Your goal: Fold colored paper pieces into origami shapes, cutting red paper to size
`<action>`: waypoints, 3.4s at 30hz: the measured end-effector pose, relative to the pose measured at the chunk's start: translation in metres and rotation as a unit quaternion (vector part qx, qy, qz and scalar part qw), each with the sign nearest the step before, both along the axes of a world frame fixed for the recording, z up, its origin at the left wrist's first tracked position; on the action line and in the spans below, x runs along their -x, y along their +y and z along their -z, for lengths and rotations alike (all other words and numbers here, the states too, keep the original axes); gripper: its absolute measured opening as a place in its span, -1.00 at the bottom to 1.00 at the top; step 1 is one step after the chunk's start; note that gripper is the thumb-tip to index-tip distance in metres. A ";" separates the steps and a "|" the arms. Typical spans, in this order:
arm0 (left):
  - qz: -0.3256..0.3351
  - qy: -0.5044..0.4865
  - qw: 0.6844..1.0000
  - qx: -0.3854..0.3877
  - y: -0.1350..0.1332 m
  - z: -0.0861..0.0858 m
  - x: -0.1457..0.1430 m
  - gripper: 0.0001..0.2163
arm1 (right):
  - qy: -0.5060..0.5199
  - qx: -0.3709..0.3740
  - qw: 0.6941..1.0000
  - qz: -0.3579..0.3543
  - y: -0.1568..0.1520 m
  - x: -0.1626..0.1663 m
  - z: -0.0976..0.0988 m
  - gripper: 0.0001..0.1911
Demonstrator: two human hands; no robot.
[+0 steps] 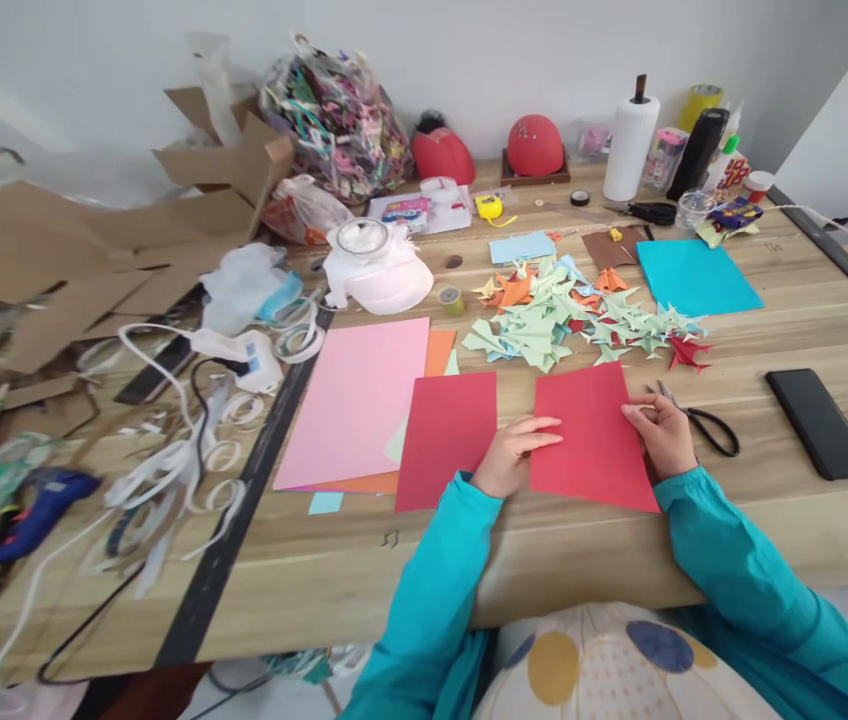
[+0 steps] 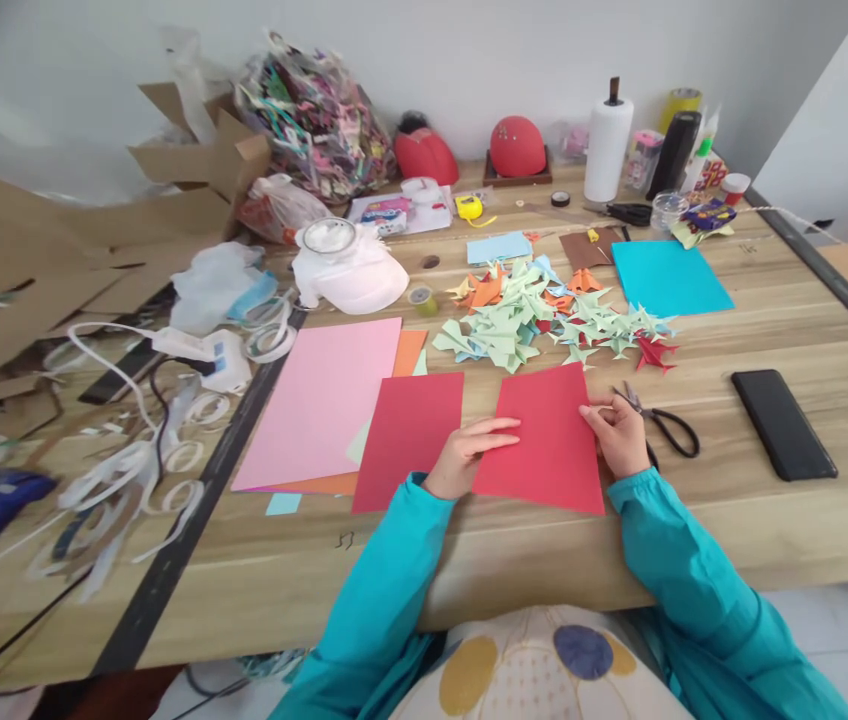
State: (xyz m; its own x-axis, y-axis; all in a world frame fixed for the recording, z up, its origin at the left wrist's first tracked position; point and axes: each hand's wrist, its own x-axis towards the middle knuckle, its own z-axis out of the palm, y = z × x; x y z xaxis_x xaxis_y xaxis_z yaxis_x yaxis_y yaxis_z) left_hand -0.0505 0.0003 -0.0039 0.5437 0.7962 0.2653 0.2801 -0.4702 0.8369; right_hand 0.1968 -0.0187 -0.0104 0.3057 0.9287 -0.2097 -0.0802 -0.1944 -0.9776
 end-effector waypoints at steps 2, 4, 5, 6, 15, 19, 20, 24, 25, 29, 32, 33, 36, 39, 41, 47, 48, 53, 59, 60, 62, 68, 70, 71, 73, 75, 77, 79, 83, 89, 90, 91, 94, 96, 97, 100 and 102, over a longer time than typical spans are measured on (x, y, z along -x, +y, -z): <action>-0.003 -0.010 1.000 0.024 -0.001 0.002 0.002 -0.81 | -0.051 -0.028 0.998 0.014 -0.001 0.000 -0.001 -0.64; -0.007 -0.022 0.999 0.045 -0.003 0.000 0.004 -0.80 | -0.087 -0.068 0.994 0.028 -0.003 -0.001 -0.003 -0.71; -0.011 -0.029 0.998 0.053 -0.005 -0.001 0.004 -0.79 | -0.101 -0.084 0.991 0.025 -0.004 -0.003 -0.004 -0.74; -0.023 -0.037 0.997 0.060 -0.006 -0.002 0.004 -0.79 | -0.110 -0.095 0.989 0.014 -0.005 -0.004 -0.006 -0.77; -0.151 -0.062 0.976 0.147 -0.012 -0.005 -0.003 -0.83 | -0.162 -0.077 0.960 -0.217 -0.009 -0.016 -0.008 -0.79; -0.210 -0.032 0.955 0.206 -0.016 -0.006 -0.003 -0.79 | -0.246 -0.055 0.949 -0.190 -0.008 -0.008 -0.007 -0.58; -0.226 -0.031 0.949 0.220 -0.017 -0.007 -0.003 -0.78 | -0.266 -0.057 0.944 -0.185 -0.008 -0.006 -0.008 -0.56; -0.272 -0.057 0.929 0.244 -0.018 -0.013 -0.002 -0.68 | -0.328 -0.075 0.924 -0.184 -0.008 -0.001 -0.012 -0.56; -0.277 -0.060 0.927 0.247 -0.017 -0.013 -0.002 -0.65 | -0.334 -0.078 0.920 -0.188 -0.008 0.000 -0.013 -0.60; -0.301 -0.063 0.918 0.249 -0.018 -0.005 -0.003 -0.72 | -0.317 -0.054 0.930 -0.178 -0.010 0.001 -0.007 -0.77; -0.326 -0.026 0.918 0.222 -0.022 0.001 -0.005 -0.68 | -0.311 -0.040 0.938 -0.145 -0.013 0.002 -0.002 -0.66; -0.331 0.000 0.920 0.212 -0.023 0.002 -0.005 -0.63 | -0.319 -0.041 0.937 -0.137 -0.014 0.003 -0.002 -0.60; -0.338 0.081 0.920 0.181 -0.028 0.002 -0.008 -0.54 | -0.357 -0.051 0.924 -0.128 -0.017 0.006 -0.002 -0.54; -0.340 0.140 0.917 0.153 -0.031 0.002 -0.011 -0.54 | -0.413 -0.069 0.896 -0.150 -0.017 0.007 -0.003 -0.60; -0.337 0.169 0.916 0.136 -0.032 0.003 -0.012 -0.53 | -0.445 -0.081 0.876 -0.167 -0.016 0.008 -0.003 -0.67; -0.335 0.194 0.918 0.088 -0.036 0.003 -0.012 -0.53 | -0.469 -0.091 0.863 -0.162 -0.010 0.011 -0.007 -0.74; -0.336 0.195 0.918 0.079 -0.037 0.004 -0.013 -0.53 | -0.471 -0.093 0.862 -0.164 -0.009 0.011 -0.007 -0.76; -0.328 0.236 0.915 0.013 -0.040 0.005 -0.016 -0.61 | -0.473 -0.126 0.857 -0.160 -0.009 0.012 -0.009 -0.83; -0.328 0.256 0.897 -0.150 -0.035 -0.010 -0.015 -0.71 | -0.469 -0.133 0.857 -0.165 -0.008 0.013 -0.008 -0.81; -0.314 0.259 0.892 -0.197 -0.036 -0.013 -0.016 -0.73 | -0.469 -0.132 0.857 -0.166 -0.008 0.014 -0.008 -0.81; -0.269 0.253 0.893 -0.256 -0.037 -0.015 -0.020 -0.73 | -0.468 -0.129 0.858 -0.167 -0.007 0.014 -0.009 -0.81; -0.098 0.296 0.914 -0.260 -0.045 0.000 -0.036 -0.64 | -0.468 -0.116 0.860 -0.166 -0.007 0.014 -0.009 -0.82; -0.104 0.321 0.910 -0.242 -0.049 0.004 -0.038 -0.63 | -0.468 -0.115 0.860 -0.166 -0.006 0.014 -0.010 -0.82; -0.114 0.328 0.907 -0.238 -0.051 0.005 -0.039 -0.63 | -0.468 -0.112 0.861 -0.164 -0.006 0.015 -0.010 -0.82; -0.134 0.330 0.904 -0.237 -0.055 0.006 -0.041 -0.64 | -0.469 -0.106 0.863 -0.158 -0.005 0.016 -0.010 -0.82; -0.139 0.328 0.905 -0.234 -0.058 0.006 -0.042 -0.63 | -0.472 -0.097 0.862 -0.154 -0.004 0.017 -0.011 -0.82; -0.127 0.329 0.909 -0.220 -0.060 0.006 -0.043 -0.60 | -0.478 -0.093 0.860 -0.155 -0.004 0.018 -0.011 -0.82; -0.117 0.336 0.914 -0.197 -0.060 0.006 -0.044 -0.57 | -0.480 -0.093 0.858 -0.157 -0.003 0.018 -0.012 -0.82; -0.112 0.349 0.916 -0.165 -0.058 0.007 -0.045 -0.54 | -0.475 -0.095 0.861 -0.159 -0.003 0.017 -0.012 -0.82; -0.112 0.359 0.914 -0.154 -0.059 0.007 -0.045 -0.55 | -0.474 -0.097 0.859 -0.165 -0.003 0.017 -0.012 -0.82; -0.112 0.360 0.913 -0.156 -0.059 0.007 -0.045 -0.55 | -0.475 -0.096 0.859 -0.166 -0.003 0.017 -0.011 -0.82; -0.112 0.361 0.912 -0.157 -0.060 0.007 -0.045 -0.55 | -0.477 -0.095 0.858 -0.166 -0.003 0.017 -0.011 -0.82; -0.115 0.362 0.911 -0.159 -0.059 0.006 -0.045 -0.56 | -0.480 -0.094 0.857 -0.163 -0.003 0.016 -0.011 -0.82; -0.117 0.362 0.911 -0.157 -0.056 0.005 -0.044 -0.55 | -0.481 -0.097 0.856 -0.162 -0.003 0.016 -0.010 -0.82; -0.119 0.360 0.912 -0.156 -0.054 0.004 -0.043 -0.54 | -0.482 -0.097 0.856 -0.162 -0.003 0.015 -0.010 -0.81; -0.129 0.351 0.913 -0.161 -0.042 0.003 -0.038 -0.52 | -0.486 -0.098 0.853 -0.164 -0.004 0.015 -0.009 -0.81; -0.138 0.348 0.912 -0.167 -0.034 0.004 -0.034 -0.59 | -0.488 -0.101 0.851 -0.165 -0.004 0.015 -0.009 -0.81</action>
State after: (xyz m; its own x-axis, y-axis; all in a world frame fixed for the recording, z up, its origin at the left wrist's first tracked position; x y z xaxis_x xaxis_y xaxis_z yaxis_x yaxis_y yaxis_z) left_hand -0.0165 -0.0341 -0.0077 0.4633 0.8666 0.1855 0.8353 -0.4969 0.2352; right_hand 0.1822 -0.0226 -0.0013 -0.0428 0.9847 0.1687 0.8157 0.1319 -0.5633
